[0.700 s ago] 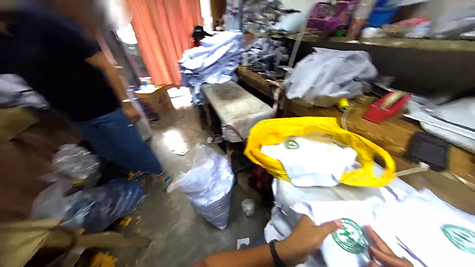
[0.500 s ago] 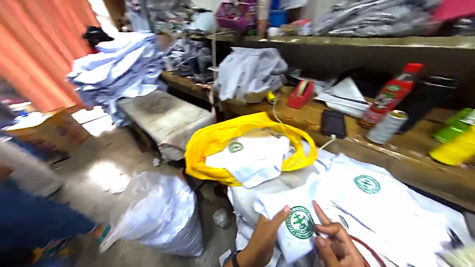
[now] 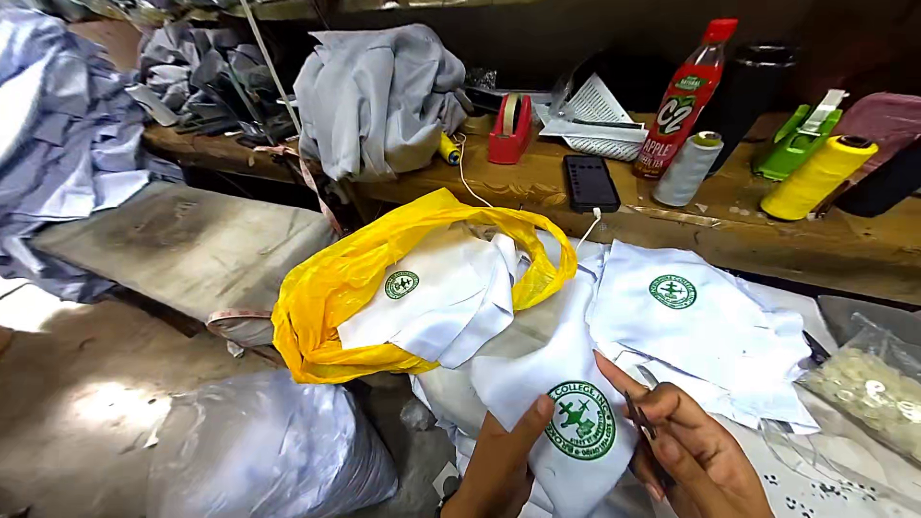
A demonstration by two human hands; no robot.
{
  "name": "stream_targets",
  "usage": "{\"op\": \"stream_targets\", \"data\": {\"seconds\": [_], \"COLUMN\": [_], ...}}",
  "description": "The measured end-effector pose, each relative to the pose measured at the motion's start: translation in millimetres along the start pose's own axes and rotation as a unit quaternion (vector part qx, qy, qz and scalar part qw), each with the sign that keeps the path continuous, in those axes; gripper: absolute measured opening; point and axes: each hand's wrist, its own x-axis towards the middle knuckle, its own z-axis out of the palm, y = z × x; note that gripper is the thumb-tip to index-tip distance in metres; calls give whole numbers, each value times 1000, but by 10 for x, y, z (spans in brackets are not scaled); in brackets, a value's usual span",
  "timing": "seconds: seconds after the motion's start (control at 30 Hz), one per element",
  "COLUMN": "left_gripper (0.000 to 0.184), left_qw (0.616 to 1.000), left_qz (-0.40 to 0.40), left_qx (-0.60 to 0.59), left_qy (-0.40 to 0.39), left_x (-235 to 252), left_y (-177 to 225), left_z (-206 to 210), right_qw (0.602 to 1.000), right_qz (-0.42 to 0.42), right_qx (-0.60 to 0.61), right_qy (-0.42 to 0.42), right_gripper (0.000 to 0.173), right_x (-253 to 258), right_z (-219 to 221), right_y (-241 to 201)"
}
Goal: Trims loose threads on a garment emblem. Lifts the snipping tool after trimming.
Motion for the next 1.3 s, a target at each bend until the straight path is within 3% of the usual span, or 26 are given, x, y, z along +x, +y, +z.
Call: {"op": "stream_targets", "data": {"seconds": [0.1, 0.2, 0.4, 0.63, 1.17, 1.3], "left_gripper": [14, 15, 12, 12, 12, 13], "left_qw": [999, 993, 976, 945, 912, 926], "left_qz": [31, 73, 152, 240, 306, 277], "left_qx": [33, 74, 135, 213, 270, 251], "left_qy": [23, 55, 73, 66, 33, 50], "left_x": [54, 154, 225, 196, 172, 158], "left_y": [-34, -115, -242, -303, -339, -327], "left_z": [-32, -68, -15, 1, 16, 38], "right_qw": [987, 926, 841, 818, 812, 828], "right_qz": [-58, -138, -165, -175, -190, -181], "right_qx": [-130, -315, -491, -522, -522, -498], "right_qy": [74, 155, 157, 164, 178, 182], "right_gripper": [16, 20, 27, 24, 23, 25], "right_x": [-14, -56, -153, -205, -188, -180], "right_z": [40, -66, -95, -78, -68, -54], "right_y": [25, 104, 143, 198, 232, 281]}}
